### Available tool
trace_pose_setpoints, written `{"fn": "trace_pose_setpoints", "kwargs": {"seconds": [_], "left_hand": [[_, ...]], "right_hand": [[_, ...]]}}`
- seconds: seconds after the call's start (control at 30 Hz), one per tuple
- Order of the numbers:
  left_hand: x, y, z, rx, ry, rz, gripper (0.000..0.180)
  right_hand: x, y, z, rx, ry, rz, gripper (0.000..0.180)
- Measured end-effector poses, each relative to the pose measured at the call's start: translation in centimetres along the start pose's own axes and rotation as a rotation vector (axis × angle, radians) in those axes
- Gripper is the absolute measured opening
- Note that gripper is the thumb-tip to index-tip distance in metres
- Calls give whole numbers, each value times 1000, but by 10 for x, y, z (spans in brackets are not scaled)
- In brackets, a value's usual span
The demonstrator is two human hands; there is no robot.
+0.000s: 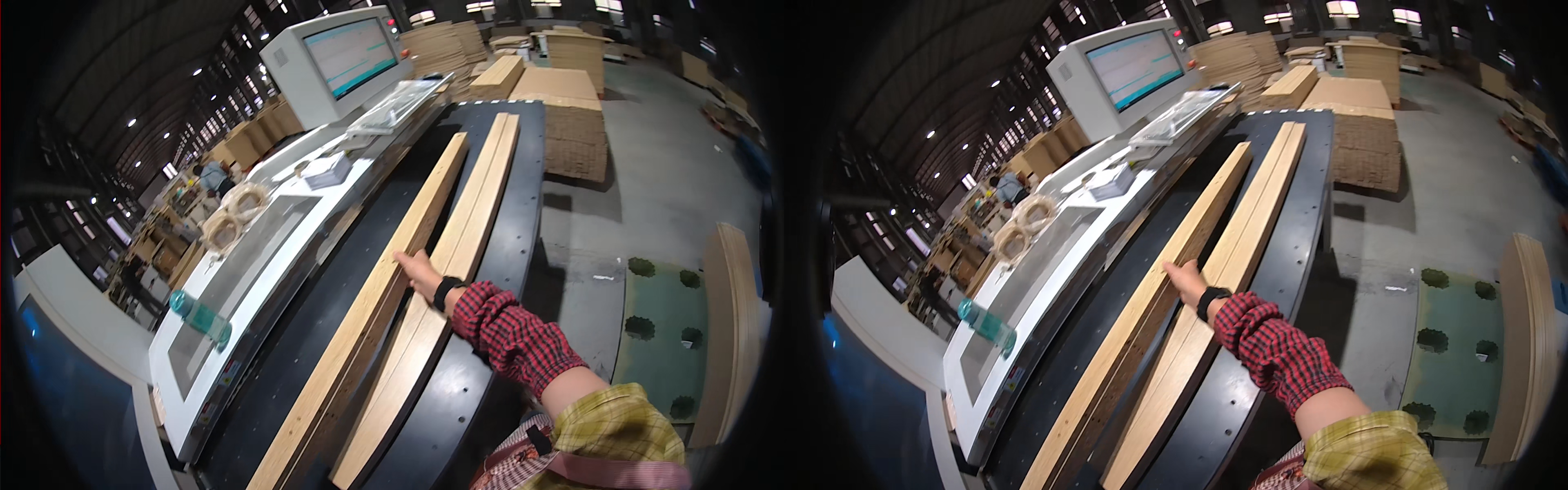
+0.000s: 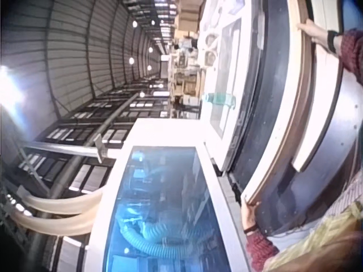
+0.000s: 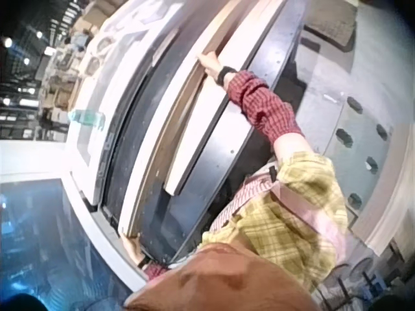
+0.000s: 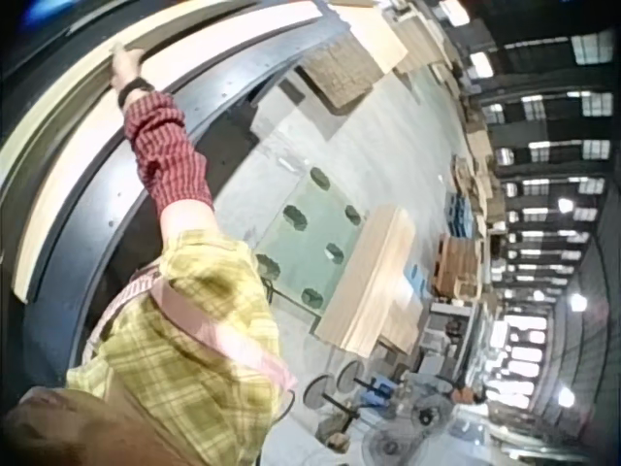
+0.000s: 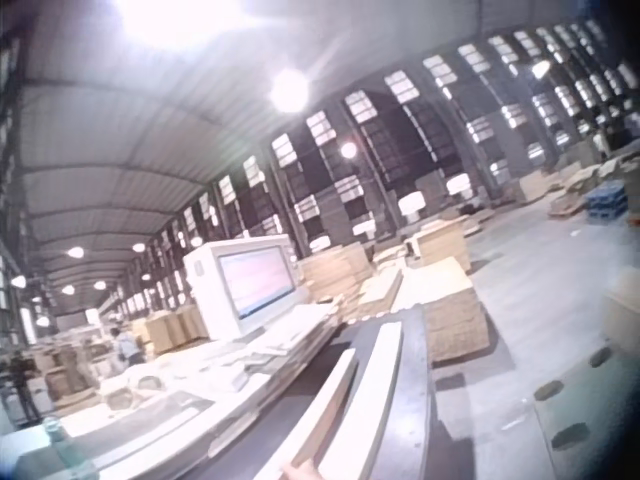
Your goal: Use an air gun to clean dust from wooden planks and then stack and organize them on a machine surface and a storage pallet.
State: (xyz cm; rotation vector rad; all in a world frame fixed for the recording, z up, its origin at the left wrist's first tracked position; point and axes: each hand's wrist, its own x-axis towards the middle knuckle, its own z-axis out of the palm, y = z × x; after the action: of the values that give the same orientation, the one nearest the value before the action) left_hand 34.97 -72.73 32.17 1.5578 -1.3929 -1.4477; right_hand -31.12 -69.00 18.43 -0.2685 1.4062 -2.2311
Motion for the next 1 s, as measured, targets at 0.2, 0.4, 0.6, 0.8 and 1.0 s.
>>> {"fn": "trace_pose_setpoints", "kwargs": {"seconds": [0.2, 0.4, 0.6, 0.8, 1.0], "left_hand": [[-26, 39, 82, 56, 39, 172, 61], [-2, 96, 252, 134, -285, 314, 59], [-9, 141, 452, 220, -599, 415, 58], [-30, 172, 616, 275, -814, 471, 56], [-38, 203, 753, 314, -953, 524, 54]], "right_hand": [[-3, -37, -33, -57, 91, -49, 62], [-37, -132, -126, 175, -52, -209, 58], [-40, -197, -288, 258, 100, -325, 68], [-57, -235, -468, 373, 419, -473, 59], [-101, -266, -600, 507, 715, -511, 44]]}}
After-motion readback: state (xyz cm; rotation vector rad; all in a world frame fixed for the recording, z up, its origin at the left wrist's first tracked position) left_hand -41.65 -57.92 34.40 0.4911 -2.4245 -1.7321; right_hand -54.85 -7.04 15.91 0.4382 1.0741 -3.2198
